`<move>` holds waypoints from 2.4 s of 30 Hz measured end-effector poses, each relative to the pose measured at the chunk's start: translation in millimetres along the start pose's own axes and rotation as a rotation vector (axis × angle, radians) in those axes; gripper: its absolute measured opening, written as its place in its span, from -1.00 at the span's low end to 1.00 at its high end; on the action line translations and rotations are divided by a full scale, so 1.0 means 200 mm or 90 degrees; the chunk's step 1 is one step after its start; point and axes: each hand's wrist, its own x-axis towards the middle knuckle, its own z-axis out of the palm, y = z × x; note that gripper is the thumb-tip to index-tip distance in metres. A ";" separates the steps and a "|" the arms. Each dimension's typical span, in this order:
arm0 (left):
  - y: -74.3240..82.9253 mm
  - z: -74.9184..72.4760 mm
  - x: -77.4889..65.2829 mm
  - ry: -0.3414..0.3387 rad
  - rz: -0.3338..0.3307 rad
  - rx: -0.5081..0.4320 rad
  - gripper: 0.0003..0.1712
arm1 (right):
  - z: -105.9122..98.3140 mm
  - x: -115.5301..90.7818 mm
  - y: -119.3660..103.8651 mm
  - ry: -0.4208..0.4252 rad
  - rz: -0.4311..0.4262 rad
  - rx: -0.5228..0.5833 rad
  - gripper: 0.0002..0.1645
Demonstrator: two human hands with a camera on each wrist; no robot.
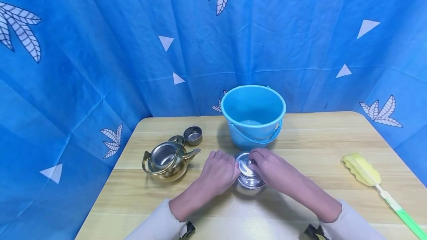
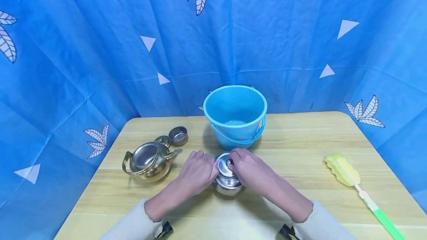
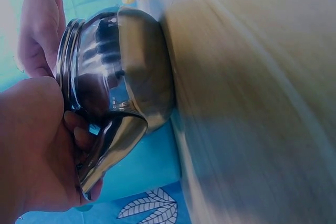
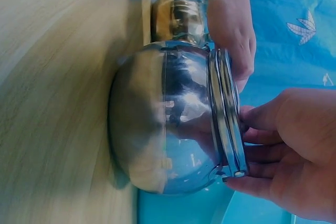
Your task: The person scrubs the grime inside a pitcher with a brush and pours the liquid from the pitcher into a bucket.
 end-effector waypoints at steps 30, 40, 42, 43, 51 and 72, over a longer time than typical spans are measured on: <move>0.01 -0.01 0.00 -0.007 -0.009 -0.008 -0.60 | -0.06 -0.02 0.01 -0.018 0.018 0.013 -0.70; 0.01 -0.02 0.00 -0.027 -0.015 -0.014 -0.61 | -0.07 -0.02 0.02 -0.016 0.027 0.026 -0.68; 0.01 -0.01 0.00 -0.027 -0.015 -0.015 -0.62 | -0.08 -0.02 0.03 -0.013 0.030 0.029 -0.67; 0.01 -0.01 0.00 -0.026 -0.014 -0.016 -0.62 | -0.08 -0.02 0.03 -0.012 0.031 0.031 -0.67; 0.01 -0.01 0.00 -0.020 -0.012 -0.024 -0.62 | -0.10 -0.02 0.03 -0.005 0.027 0.039 -0.67; 0.00 0.00 0.00 -0.005 -0.005 -0.028 -0.62 | -0.18 -0.05 0.09 0.015 0.069 0.090 -0.71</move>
